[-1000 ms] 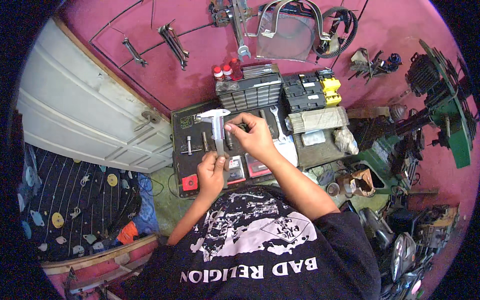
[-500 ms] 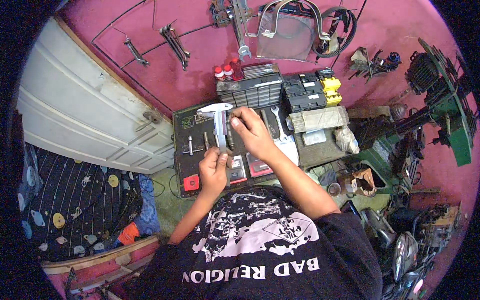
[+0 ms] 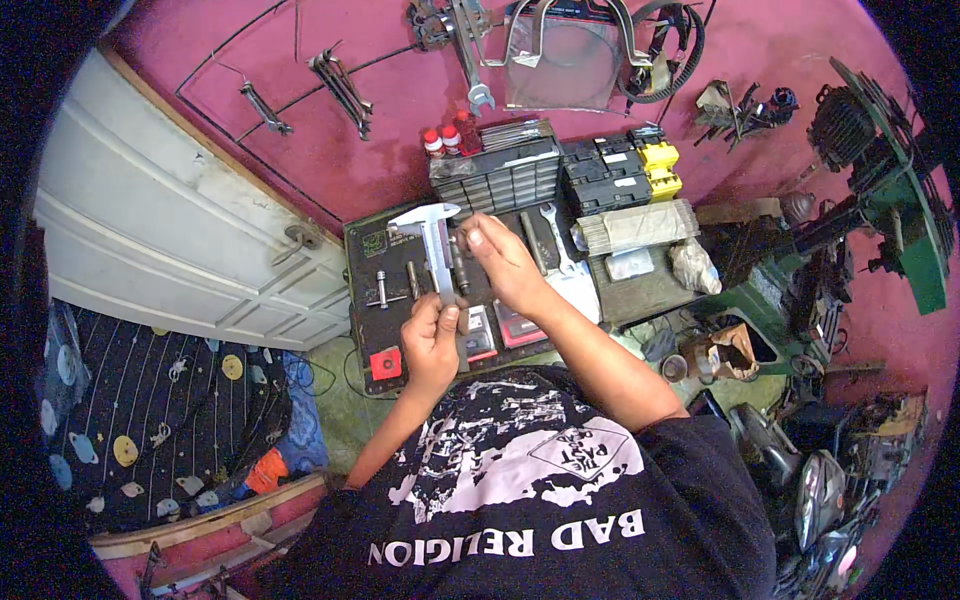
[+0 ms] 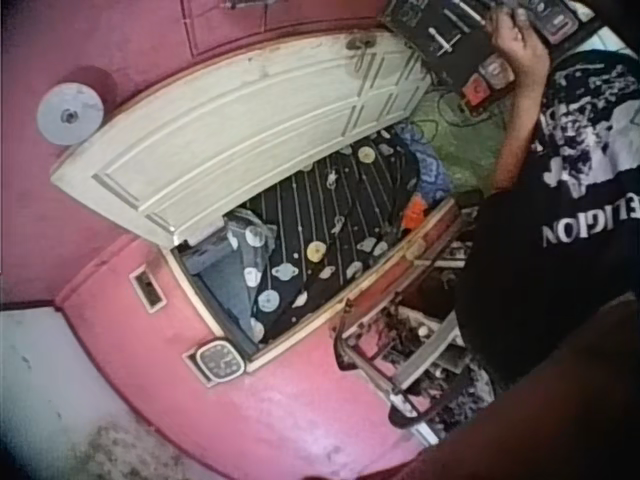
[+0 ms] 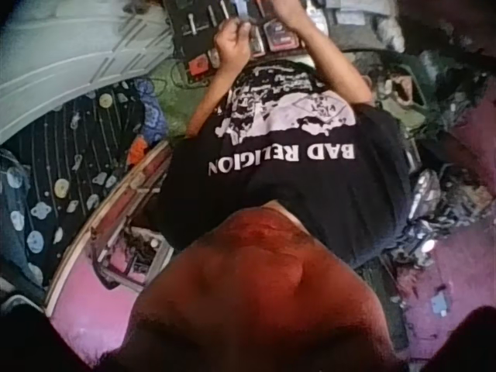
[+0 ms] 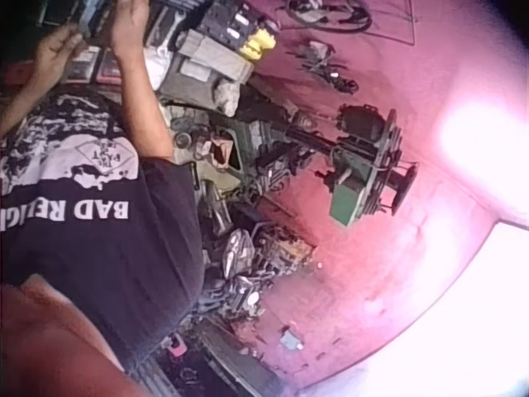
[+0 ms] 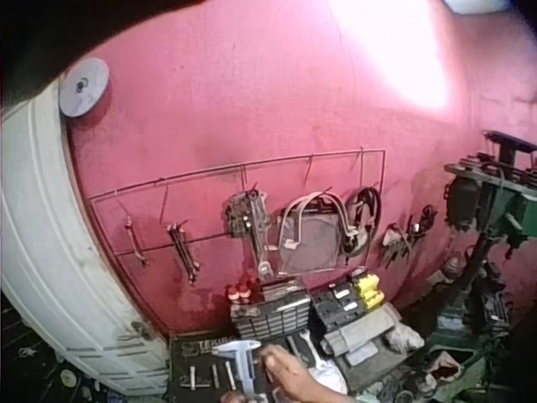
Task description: The person organizes various tools on a workbench, including a wrench, a screwdriver, and a caliper. They wipe the tools with a cloth and place them into a tool case. The person also handles a metal rod and a small plastic bag.
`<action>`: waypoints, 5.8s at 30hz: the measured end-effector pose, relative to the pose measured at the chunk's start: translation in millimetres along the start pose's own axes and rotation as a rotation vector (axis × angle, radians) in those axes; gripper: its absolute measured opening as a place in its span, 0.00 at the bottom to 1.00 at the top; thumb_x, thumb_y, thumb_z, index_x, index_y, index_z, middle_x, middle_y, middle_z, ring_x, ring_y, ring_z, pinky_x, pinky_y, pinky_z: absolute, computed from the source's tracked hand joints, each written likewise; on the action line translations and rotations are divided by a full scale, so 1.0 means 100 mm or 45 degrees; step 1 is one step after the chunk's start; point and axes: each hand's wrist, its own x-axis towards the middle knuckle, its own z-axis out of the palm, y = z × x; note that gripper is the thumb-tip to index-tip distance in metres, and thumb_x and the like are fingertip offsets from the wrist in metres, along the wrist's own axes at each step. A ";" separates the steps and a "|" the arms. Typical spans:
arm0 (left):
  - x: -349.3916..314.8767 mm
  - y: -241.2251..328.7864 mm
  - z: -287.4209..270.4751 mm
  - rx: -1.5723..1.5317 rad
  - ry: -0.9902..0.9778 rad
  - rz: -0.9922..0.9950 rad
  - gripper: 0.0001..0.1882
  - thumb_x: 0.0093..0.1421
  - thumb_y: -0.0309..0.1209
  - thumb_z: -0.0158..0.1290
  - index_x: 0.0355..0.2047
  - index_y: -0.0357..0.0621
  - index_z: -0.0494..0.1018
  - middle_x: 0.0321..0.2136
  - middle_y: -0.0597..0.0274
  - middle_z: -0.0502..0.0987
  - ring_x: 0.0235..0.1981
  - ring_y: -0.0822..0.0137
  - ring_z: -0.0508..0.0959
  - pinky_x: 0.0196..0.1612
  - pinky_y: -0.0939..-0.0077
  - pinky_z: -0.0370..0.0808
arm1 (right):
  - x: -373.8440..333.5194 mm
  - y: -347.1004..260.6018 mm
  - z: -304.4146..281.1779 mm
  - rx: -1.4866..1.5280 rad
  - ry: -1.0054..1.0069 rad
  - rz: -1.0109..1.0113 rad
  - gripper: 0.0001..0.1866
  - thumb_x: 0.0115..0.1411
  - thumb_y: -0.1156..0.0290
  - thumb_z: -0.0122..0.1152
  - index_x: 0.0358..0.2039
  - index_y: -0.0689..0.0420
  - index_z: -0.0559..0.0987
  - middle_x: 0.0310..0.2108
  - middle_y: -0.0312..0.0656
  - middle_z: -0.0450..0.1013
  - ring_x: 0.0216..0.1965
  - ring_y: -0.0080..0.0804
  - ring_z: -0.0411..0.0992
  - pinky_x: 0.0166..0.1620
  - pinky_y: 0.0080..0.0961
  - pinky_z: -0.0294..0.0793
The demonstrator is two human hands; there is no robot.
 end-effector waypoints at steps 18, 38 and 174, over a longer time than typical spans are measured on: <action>-0.05 0.02 0.08 -0.165 -0.036 -0.205 0.08 0.66 0.28 0.52 0.31 0.39 0.77 0.21 0.59 0.77 0.30 0.58 0.75 0.42 0.65 0.70 | -0.03 -0.08 0.04 0.109 -0.002 0.092 0.23 0.75 0.52 0.41 0.32 0.58 0.70 0.29 0.34 0.62 0.34 0.22 0.58 0.40 0.23 0.61; -0.02 0.01 0.06 0.018 -0.078 0.025 0.10 0.69 0.31 0.51 0.34 0.36 0.77 0.21 0.64 0.75 0.28 0.70 0.74 0.37 0.71 0.70 | 0.02 -0.14 0.05 0.312 -0.057 0.278 0.19 0.74 0.57 0.46 0.32 0.58 0.74 0.27 0.30 0.66 0.33 0.20 0.63 0.41 0.24 0.66; -0.12 -0.16 0.12 -0.620 0.121 -0.465 0.13 0.73 0.35 0.48 0.41 0.37 0.76 0.29 0.65 0.79 0.31 0.75 0.77 0.38 0.78 0.73 | -0.55 -0.35 -0.18 -0.925 -0.030 -0.280 0.15 0.51 0.76 0.63 0.36 0.40 0.86 0.43 0.23 0.82 0.53 0.32 0.73 0.62 0.45 0.49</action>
